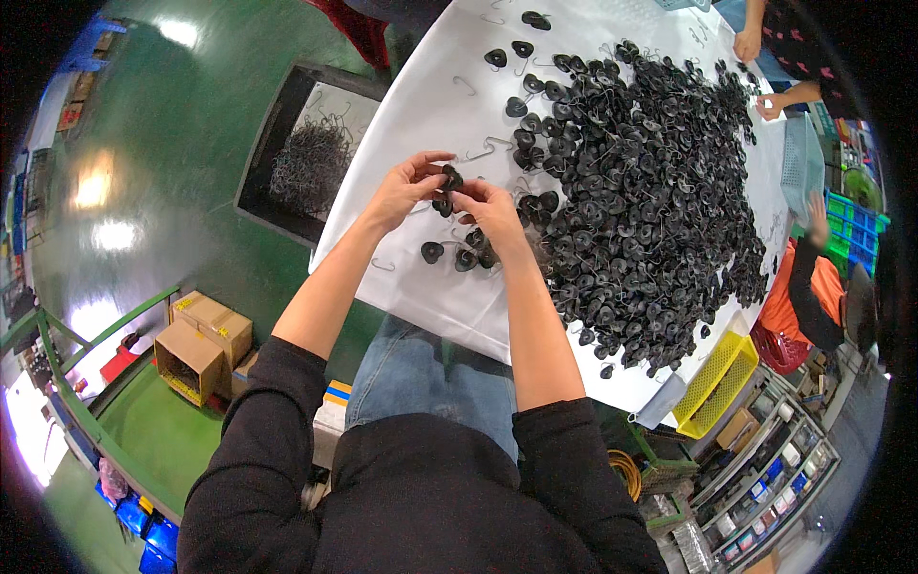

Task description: The person sorts small black plastic components and metal hooks on a white table, separating them into piles. The person moves a black tray aside to access the components and continues sorting by hand.

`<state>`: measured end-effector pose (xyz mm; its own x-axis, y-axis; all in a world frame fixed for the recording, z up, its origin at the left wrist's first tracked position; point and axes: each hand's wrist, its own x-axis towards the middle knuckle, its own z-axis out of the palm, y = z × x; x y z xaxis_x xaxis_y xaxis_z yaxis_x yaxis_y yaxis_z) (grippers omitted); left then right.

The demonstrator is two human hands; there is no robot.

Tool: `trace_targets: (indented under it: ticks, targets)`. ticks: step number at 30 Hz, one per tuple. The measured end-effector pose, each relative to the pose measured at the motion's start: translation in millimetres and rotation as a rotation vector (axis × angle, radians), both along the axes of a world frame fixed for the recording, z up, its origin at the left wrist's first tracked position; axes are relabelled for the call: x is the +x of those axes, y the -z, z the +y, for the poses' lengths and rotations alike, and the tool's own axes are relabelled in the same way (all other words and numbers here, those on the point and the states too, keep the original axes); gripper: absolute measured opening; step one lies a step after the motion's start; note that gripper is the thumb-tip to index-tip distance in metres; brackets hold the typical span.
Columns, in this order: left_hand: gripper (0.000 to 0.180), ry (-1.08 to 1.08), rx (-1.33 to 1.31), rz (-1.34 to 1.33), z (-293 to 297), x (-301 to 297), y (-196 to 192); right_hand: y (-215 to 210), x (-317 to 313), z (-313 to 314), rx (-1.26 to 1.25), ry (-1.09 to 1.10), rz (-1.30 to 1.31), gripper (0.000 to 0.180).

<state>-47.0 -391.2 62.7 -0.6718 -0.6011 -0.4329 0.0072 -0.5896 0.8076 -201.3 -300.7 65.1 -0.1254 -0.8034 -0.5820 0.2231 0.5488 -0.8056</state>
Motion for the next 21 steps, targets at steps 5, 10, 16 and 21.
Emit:
trace_targets:
  ticks: [5,10,16,21]
  targets:
    - [0.018,0.007,0.076,0.088,-5,2,-4,-24,-7,-7,0.084,0.022,-0.044,0.020]
    - [0.011,-0.037,0.288,0.408,-1,1,-6,-40,-14,-4,0.163,0.165,-0.450,0.017]
    - [0.009,-0.142,0.316,0.515,21,-14,-11,-36,1,4,0.134,0.329,-0.419,0.015]
    - [0.017,-0.308,0.586,0.393,38,-19,-11,-35,12,3,-0.136,0.391,-0.107,0.019]
